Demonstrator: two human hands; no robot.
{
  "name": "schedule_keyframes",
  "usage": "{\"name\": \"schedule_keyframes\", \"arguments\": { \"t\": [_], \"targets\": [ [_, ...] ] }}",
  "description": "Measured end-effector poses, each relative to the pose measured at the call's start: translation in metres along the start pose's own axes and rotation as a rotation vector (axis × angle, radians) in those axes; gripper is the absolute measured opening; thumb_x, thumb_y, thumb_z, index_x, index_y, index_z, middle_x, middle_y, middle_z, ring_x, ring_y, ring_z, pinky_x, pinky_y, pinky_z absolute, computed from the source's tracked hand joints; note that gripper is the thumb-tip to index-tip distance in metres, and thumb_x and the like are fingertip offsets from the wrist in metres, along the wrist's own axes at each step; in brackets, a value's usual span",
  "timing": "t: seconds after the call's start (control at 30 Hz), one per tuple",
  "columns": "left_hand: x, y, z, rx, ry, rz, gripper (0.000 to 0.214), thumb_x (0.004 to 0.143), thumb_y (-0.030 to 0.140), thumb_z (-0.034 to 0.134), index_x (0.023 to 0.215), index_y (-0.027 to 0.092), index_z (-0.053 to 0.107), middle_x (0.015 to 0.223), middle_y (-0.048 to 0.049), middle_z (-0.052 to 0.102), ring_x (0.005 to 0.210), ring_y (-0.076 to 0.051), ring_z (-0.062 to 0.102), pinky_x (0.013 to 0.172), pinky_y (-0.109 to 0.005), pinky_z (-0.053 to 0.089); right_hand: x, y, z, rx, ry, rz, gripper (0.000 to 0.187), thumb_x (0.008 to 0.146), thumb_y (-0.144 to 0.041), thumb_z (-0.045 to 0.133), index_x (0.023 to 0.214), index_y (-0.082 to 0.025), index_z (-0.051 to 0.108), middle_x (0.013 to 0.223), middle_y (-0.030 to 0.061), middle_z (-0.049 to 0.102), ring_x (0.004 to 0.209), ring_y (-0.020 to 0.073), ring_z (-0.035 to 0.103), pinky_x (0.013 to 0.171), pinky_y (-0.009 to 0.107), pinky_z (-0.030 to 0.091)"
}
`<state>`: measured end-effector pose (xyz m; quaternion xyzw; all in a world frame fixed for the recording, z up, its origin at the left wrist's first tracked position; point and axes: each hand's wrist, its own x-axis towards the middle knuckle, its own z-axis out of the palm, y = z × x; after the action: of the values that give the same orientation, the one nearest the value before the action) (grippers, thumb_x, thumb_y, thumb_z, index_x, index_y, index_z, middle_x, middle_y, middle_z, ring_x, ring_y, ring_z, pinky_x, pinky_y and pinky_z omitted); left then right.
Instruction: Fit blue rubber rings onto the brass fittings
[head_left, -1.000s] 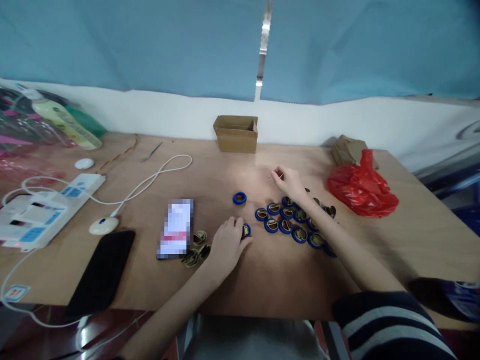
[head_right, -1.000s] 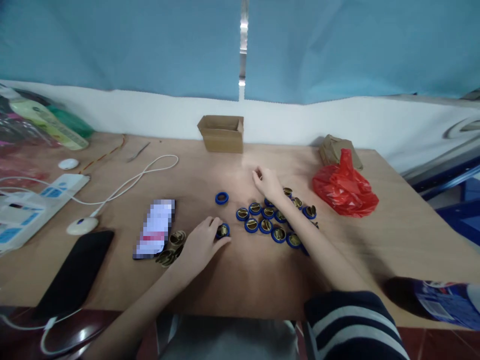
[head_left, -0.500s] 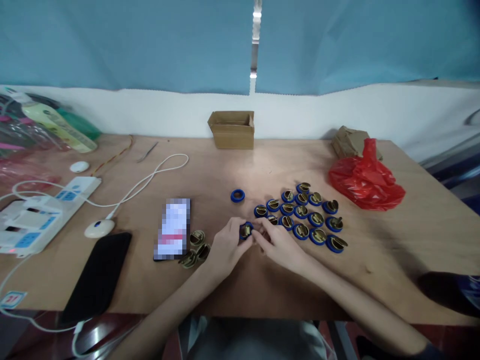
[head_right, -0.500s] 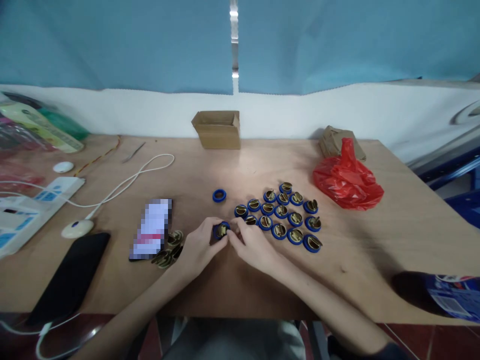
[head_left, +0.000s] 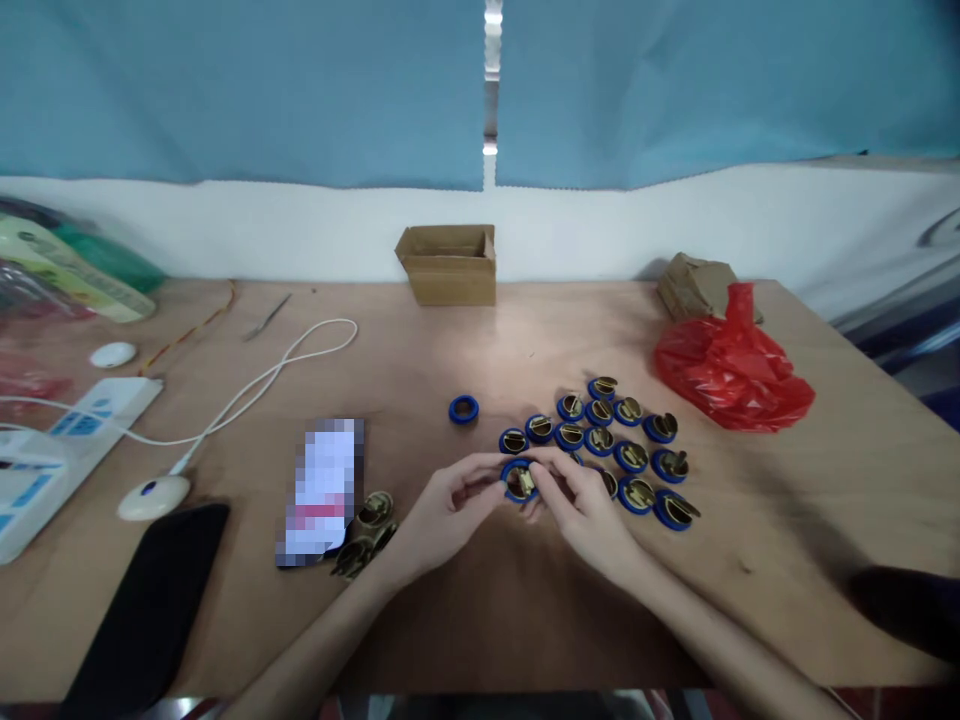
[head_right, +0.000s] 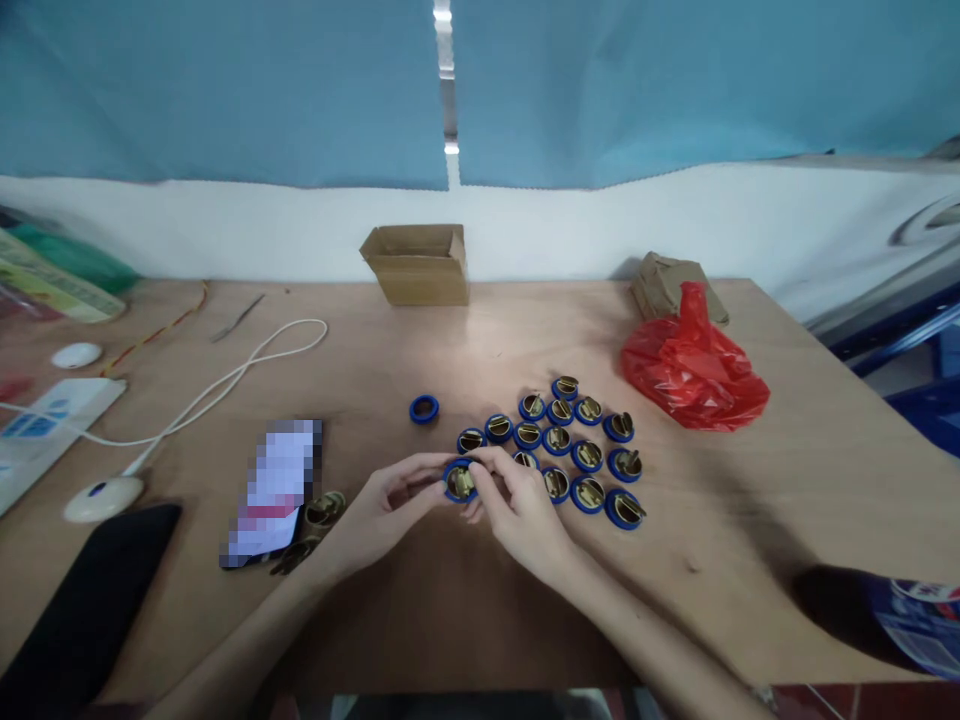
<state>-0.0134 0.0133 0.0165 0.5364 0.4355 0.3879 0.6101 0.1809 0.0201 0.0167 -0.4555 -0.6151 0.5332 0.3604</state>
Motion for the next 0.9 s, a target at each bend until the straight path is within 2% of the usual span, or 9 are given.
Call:
{"name": "schedule_keyframes", "arguments": {
  "t": [0.3, 0.43, 0.6, 0.9],
  "targets": [
    [-0.0012, 0.0023, -0.0070, -0.102, 0.007, -0.087, 0.029, 0.088, 0.030, 0.069, 0.114, 0.020, 0.074, 0.110, -0.0084, 0.079, 0.105, -0.025, 0.075, 0.100, -0.043, 0.058, -0.0043, -0.0038, 0.0001, -0.024, -0.048, -0.048, 0.030, 0.103, -0.036, 0.045, 0.126, -0.029, 0.063, 0.092, 0.0029, 0.074, 0.074, 0.0189, 0.074, 0.074, 0.034, 0.062],
    [-0.0011, -0.0003, -0.0069, -0.044, 0.087, -0.060, 0.023, 0.087, 0.027, 0.069, 0.107, 0.020, 0.077, 0.106, -0.0066, 0.080, 0.097, -0.023, 0.077, 0.092, -0.038, 0.061, -0.0042, -0.0007, 0.0000, -0.019, -0.065, -0.055, 0.030, 0.103, -0.032, 0.046, 0.127, -0.028, 0.064, 0.089, 0.0019, 0.075, 0.074, 0.0174, 0.074, 0.073, 0.031, 0.062],
    [-0.0007, -0.0035, -0.0080, 0.017, 0.118, -0.019, 0.022, 0.087, 0.027, 0.065, 0.105, 0.020, 0.077, 0.103, -0.0060, 0.081, 0.095, -0.022, 0.077, 0.085, -0.035, 0.064, -0.0045, 0.0009, 0.0006, -0.030, -0.080, -0.041, 0.029, 0.102, -0.031, 0.049, 0.127, -0.028, 0.064, 0.089, 0.0016, 0.075, 0.077, 0.0173, 0.074, 0.074, 0.031, 0.062],
    [-0.0001, -0.0046, -0.0088, 0.077, 0.113, -0.030, 0.021, 0.088, 0.026, 0.064, 0.102, 0.019, 0.078, 0.100, -0.0060, 0.081, 0.091, -0.022, 0.077, 0.083, -0.032, 0.063, -0.0042, -0.0012, -0.0007, -0.287, -0.116, -0.089, 0.026, 0.100, -0.027, 0.051, 0.119, -0.026, 0.068, 0.084, 0.0008, 0.075, 0.073, 0.0170, 0.070, 0.067, 0.028, 0.054]
  ]
}}
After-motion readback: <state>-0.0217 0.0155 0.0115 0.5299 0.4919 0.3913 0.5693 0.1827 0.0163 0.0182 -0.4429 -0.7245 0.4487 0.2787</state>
